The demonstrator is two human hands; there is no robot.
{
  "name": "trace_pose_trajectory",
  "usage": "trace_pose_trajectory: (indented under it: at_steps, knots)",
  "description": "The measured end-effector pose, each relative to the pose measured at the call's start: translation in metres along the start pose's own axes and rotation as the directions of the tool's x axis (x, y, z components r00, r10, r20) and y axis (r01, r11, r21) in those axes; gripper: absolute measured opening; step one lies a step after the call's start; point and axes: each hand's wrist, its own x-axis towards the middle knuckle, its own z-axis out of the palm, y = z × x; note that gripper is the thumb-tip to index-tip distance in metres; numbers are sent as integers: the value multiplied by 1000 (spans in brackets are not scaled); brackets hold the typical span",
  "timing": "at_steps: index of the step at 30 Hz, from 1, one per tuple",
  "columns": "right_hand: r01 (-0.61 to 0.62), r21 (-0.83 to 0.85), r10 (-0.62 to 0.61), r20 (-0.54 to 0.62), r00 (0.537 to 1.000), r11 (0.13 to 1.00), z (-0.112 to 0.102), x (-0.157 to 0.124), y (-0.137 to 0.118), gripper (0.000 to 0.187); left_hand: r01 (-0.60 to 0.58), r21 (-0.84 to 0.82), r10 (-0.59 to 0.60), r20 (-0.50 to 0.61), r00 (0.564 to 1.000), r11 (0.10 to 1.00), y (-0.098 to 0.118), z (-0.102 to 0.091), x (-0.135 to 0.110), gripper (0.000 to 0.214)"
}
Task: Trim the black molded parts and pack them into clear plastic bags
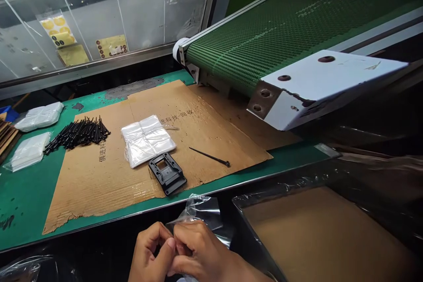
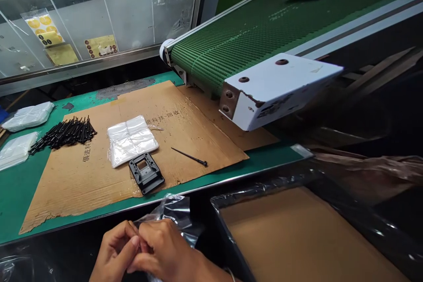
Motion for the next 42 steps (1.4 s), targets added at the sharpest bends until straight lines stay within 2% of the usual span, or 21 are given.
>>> trace_pose_trajectory:
  at_steps: [2, 4, 7, 9, 12, 15, 17, 19, 21, 23, 24, 25, 26, 27, 29, 31, 33, 35, 37, 39, 42]
  knots:
    - [-50, 106, 49, 12, 999, 993, -3, 1, -1, 49, -4, -221, -15, -86, 996, 975, -2, 4, 0, 25]
    - [-88, 211, 92, -12, 996, 973, -7, 3, 0, 47, -23, -458, -57, -161, 985, 889, -4, 4, 1, 20]
    - [-93, 166, 127, -206, 970, 982, -13, 6, 5, 42, 2, -739, -182, -164, 969, 674, -6, -4, 3, 16]
    - [-125, 163, 174, -339, 924, 979, -14, 10, 9, 41, 16, -800, -222, -147, 964, 599, -8, -8, 4, 15]
    - [-133, 470, 325, -354, 877, 872, -14, 16, 10, 37, -44, -763, -197, -221, 955, 645, -10, -3, 5, 28]
    - [-62, 702, 409, -338, 847, 710, -13, 22, 5, 38, -92, -598, -172, -370, 913, 796, -12, 8, 7, 41]
    - [-47, 730, 416, -334, 846, 682, -9, 24, 2, 38, -92, -505, -176, -457, 872, 858, -15, 10, 9, 42]
    - [-63, 686, 368, -309, 877, 725, -5, 23, 1, 36, -78, -457, -193, -517, 834, 886, -19, 7, 13, 38]
    - [-31, 506, 226, -329, 917, 862, -2, 22, 1, 32, -72, -317, -142, -604, 784, 946, -24, 0, 16, 29]
    - [87, 193, -21, -319, 947, 977, 0, 22, 0, 30, -119, 66, 131, -705, 697, 991, -28, -7, 17, 28]
    - [168, 24, -156, -269, 950, 985, 0, 23, -2, 31, -152, 328, 347, -698, 626, 932, -30, -10, 17, 33]
    - [254, -123, -274, -195, 942, 959, 1, 24, -4, 33, -175, 571, 560, -617, 552, 802, -31, -13, 17, 37]
    - [335, -231, -367, -110, 924, 913, 1, 26, -7, 35, -199, 744, 718, -480, 504, 637, -31, -16, 16, 35]
    - [400, -309, -432, -39, 901, 863, 1, 27, -9, 37, -244, 838, 810, -331, 485, 489, -31, -20, 16, 31]
    - [483, -409, -512, 43, 858, 774, 0, 31, -14, 38, -369, 864, 838, -105, 535, 344, -29, -29, 15, 29]
    - [489, -446, -538, 22, 843, 749, -6, 34, -16, 34, -404, 826, 788, -77, 611, 394, -25, -41, 17, 27]
    - [401, -455, -505, -131, 853, 795, -16, 39, -12, 25, -267, 820, 738, -251, 626, 506, -20, -56, 19, 21]
    - [219, -462, -411, -369, 833, 859, -29, 46, -3, 23, -59, 781, 665, -485, 568, 621, -15, -69, 22, 18]
    - [19, -394, -257, -560, 788, 919, -42, 55, 9, 32, 111, 718, 575, -632, 520, 687, -10, -78, 25, 22]
    - [-92, -181, -42, -623, 781, 979, -51, 64, 21, 37, 201, 676, 485, -674, 556, 709, -8, -80, 26, 27]
    - [-132, 169, 206, -555, 806, 977, -57, 71, 31, 37, 246, 682, 392, -635, 666, 688, -9, -79, 26, 28]
